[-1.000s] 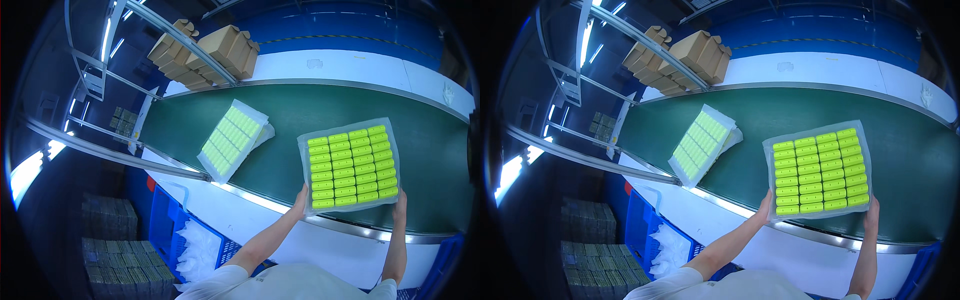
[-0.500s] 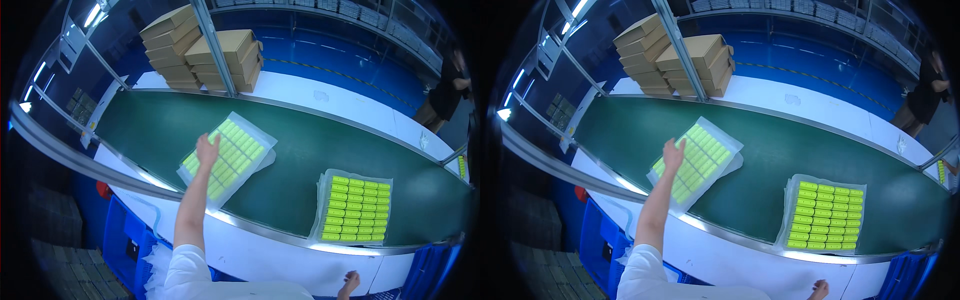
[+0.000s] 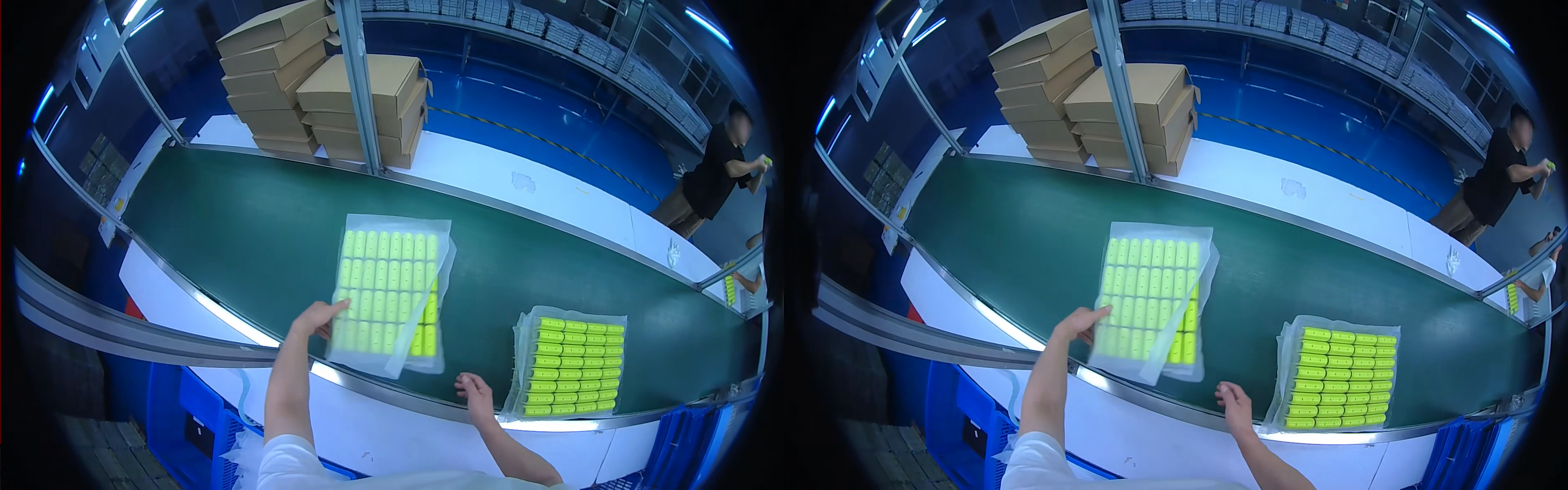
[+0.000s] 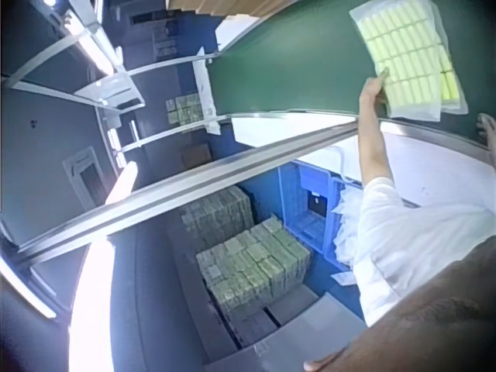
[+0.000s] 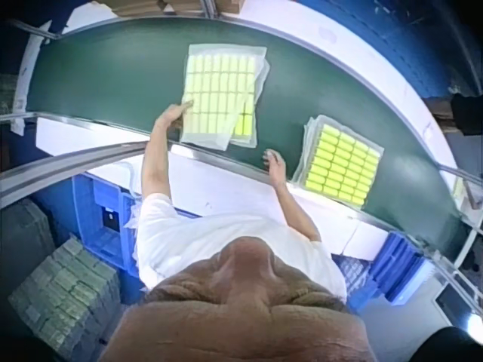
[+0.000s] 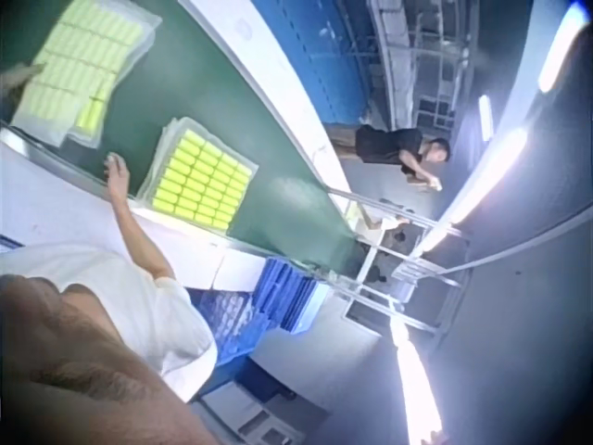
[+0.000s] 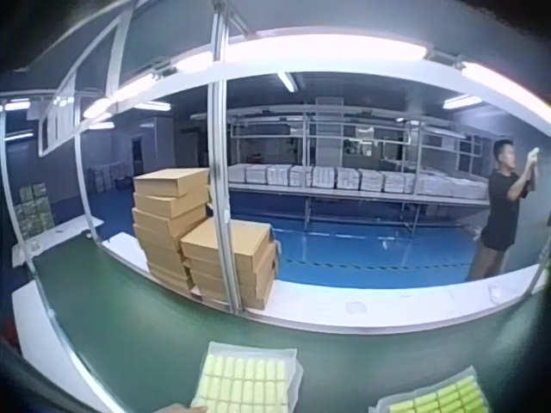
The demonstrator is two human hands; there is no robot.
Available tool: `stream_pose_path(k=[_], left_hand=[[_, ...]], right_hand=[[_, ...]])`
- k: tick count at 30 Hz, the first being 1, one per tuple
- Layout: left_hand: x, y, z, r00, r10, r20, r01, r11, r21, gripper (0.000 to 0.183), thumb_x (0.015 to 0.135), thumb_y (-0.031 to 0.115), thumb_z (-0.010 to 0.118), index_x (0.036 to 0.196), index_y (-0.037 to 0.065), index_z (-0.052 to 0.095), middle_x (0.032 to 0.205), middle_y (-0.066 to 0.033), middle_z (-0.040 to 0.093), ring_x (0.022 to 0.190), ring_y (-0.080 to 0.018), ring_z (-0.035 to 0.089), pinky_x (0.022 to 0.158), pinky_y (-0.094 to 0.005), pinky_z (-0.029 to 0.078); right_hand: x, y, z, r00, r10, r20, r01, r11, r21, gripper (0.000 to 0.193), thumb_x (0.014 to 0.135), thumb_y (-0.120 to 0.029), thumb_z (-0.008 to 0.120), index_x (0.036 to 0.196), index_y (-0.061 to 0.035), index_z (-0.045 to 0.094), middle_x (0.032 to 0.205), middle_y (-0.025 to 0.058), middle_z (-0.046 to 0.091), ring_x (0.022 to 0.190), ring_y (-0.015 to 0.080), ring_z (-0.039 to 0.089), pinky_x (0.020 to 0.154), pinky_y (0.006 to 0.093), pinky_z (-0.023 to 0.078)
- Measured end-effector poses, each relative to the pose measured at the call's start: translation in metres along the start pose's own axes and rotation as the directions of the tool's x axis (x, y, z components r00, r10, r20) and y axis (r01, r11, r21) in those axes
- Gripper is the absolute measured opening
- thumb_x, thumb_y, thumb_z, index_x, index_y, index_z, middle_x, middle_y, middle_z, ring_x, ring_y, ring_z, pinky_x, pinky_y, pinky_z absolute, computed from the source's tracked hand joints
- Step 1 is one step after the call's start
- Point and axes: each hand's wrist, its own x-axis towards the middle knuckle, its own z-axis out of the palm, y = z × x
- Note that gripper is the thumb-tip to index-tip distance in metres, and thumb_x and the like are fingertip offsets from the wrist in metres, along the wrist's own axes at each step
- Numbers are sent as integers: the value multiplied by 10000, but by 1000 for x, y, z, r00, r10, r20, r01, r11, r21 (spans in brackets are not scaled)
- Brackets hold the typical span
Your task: The person wraps trays of yellow cylindrical items in white tissue paper and places them on a conveyor belt. They then stack blue plastic boards, secure them with a white tie, and place the bundle on the belt. The person repeats the wrapping process for additional trays.
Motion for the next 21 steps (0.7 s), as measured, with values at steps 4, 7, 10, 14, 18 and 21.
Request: stream_pose_path(k=[4,7,10,14,18,21], left_hand=[[-37,-2,124,996,-54,69,81,862,-500,902,827,736,603,1166,-99,617,904,-237,693,764,-319,720,636,-399,614],[-45,29,214,992,-6,128,106,602,-791,971,844,747,576,1318,-96,493,1028,-303,648,833,-368,709,684,-421,616],[-17,76,280,978,23,206,189,310,-932,1076,827,777,569,1480,-26,277,1233,-381,523,1025,-434,650,873,-482,573],[19,143,321,972,133,194,186,70,-980,1163,799,840,518,1541,24,148,1423,-381,377,1268,-473,506,1090,-531,400],[50,193,322,966,229,117,117,16,-993,1296,748,926,430,1542,-38,83,1555,-307,258,1413,-444,354,1197,-524,198],[50,205,312,964,222,149,115,161,-980,1318,748,919,447,1545,-50,43,1565,-279,268,1424,-411,353,1201,-519,183]], right_hand=[[9,16,-20,974,96,-206,-56,980,190,375,1022,-303,554,1234,2,605,1158,127,657,1040,198,638,820,313,517],[-1,16,-31,960,148,-239,-90,967,237,419,1024,-330,547,1269,9,572,1206,143,638,1088,206,620,847,321,506],[-5,6,-29,967,120,-224,-79,980,184,414,1023,-320,552,1265,16,572,1204,144,644,1077,205,625,856,324,504],[-32,-22,-35,992,107,60,-110,993,42,382,1010,-313,575,1225,-1,626,1150,117,687,1058,186,649,862,314,509],[-95,-29,-76,933,158,323,-42,940,-338,386,991,-330,605,1256,-52,641,1140,80,703,1077,165,648,940,313,499],[-150,-35,-133,938,257,231,-85,818,-568,369,967,-317,644,1227,-57,668,1138,88,706,1059,157,653,965,298,486]])
